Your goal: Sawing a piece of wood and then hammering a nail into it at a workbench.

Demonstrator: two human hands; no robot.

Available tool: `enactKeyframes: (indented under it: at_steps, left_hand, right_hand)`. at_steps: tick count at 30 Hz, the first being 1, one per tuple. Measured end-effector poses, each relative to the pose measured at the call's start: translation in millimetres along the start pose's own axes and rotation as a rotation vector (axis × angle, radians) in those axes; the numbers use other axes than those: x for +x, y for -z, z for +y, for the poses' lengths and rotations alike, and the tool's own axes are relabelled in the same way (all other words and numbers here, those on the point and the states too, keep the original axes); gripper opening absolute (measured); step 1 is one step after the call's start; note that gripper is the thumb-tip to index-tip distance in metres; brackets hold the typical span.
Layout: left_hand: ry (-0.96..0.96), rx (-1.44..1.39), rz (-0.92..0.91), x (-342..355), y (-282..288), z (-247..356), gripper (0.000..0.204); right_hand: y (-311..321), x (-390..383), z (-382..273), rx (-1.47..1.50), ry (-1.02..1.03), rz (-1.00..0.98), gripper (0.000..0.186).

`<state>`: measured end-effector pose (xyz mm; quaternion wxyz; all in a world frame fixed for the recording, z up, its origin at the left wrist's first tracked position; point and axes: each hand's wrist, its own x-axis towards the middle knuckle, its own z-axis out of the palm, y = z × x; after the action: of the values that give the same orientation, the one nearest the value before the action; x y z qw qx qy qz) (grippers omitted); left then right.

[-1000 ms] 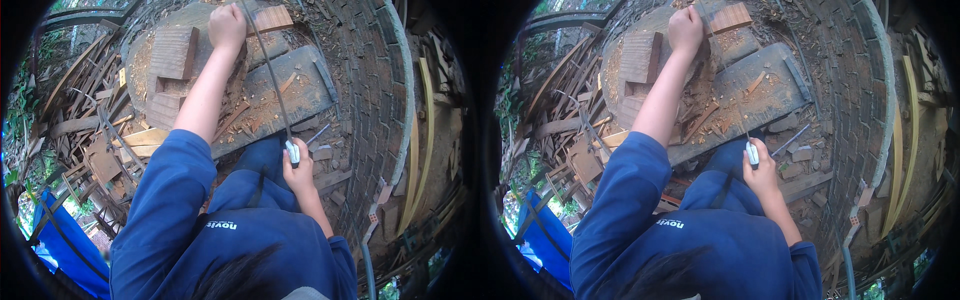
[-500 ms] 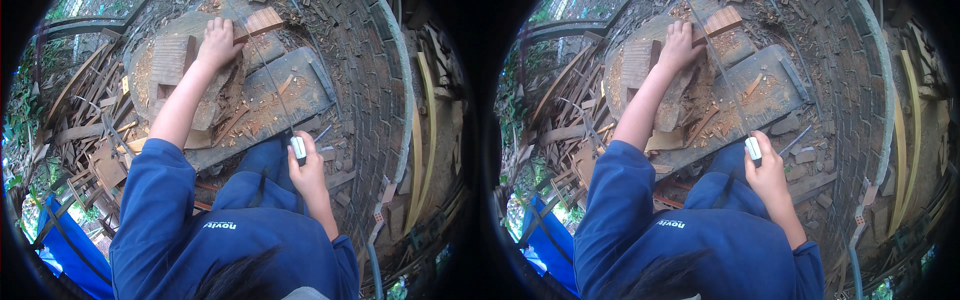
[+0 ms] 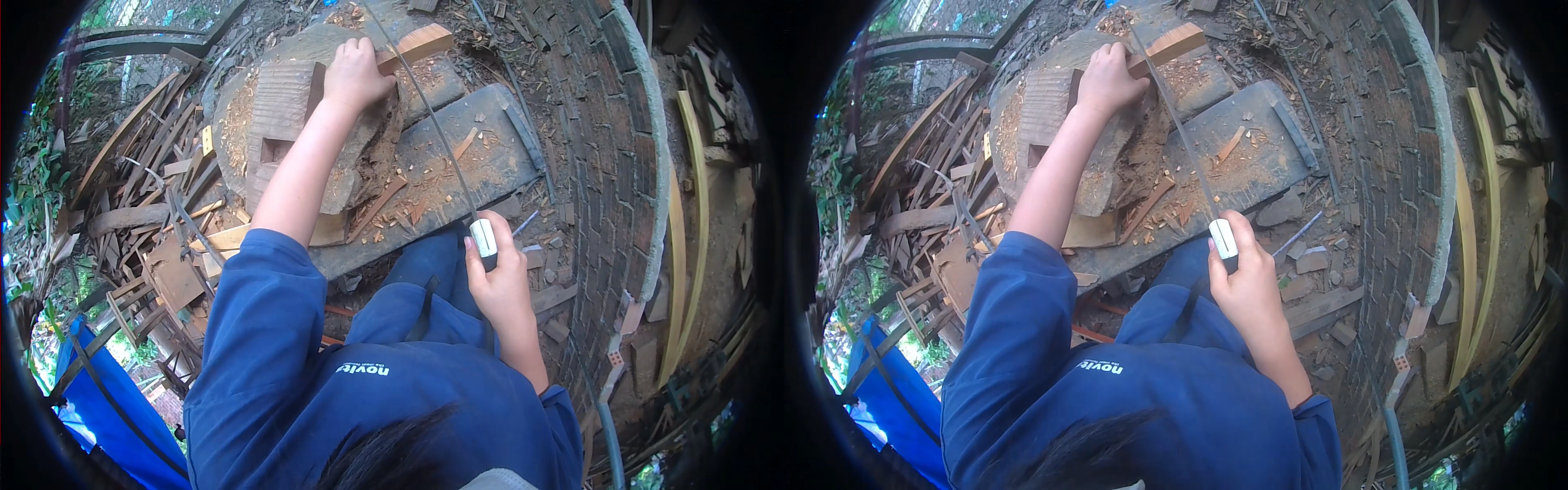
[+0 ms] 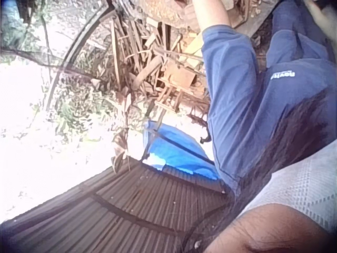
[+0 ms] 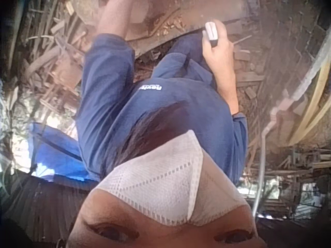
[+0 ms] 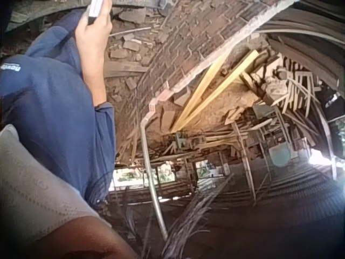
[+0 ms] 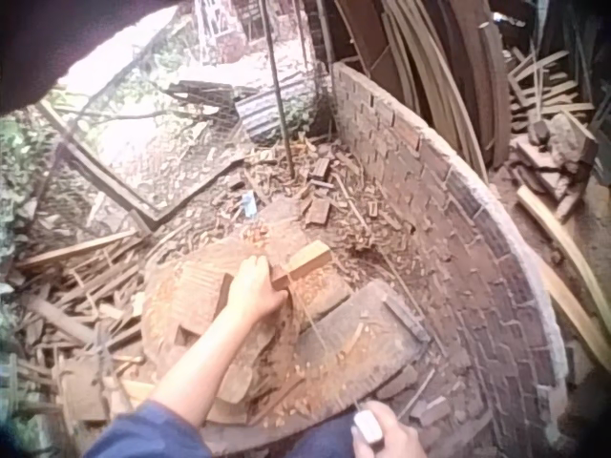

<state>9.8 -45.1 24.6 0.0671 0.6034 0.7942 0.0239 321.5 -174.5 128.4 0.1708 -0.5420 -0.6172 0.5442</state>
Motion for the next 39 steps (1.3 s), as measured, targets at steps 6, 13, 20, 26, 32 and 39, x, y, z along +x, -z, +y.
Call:
enactKeyframes:
  at_steps: [6,13,20,26,32,39]
  left_hand:
    - [-0.078,-0.071,-0.025,-1,-14,-19,0.053]
    - [0.153,-0.167,0.343,-5,-42,-2,0.028]
    - [0.154,-0.026,0.470,-4,-51,6,0.021]
    - [0.179,-0.044,0.508,0,-52,9,0.018]
    - [0.139,-0.067,0.492,0,-50,6,0.018]
    - [0.209,-0.075,0.556,1,-52,10,0.016]
  right_hand:
    - [0,-1,9,-0.029,0.013,-0.017,0.036]
    - [-10,-14,49,-0.032,0.007,-0.012,0.035]
    - [-22,24,50,-0.067,0.032,-0.017,0.035]
    - [-38,62,19,-0.052,0.177,0.018,0.034]
    - [-28,39,29,-0.097,0.048,-0.028,0.032]
    - [-34,80,16,-0.012,0.082,-0.036,0.031]
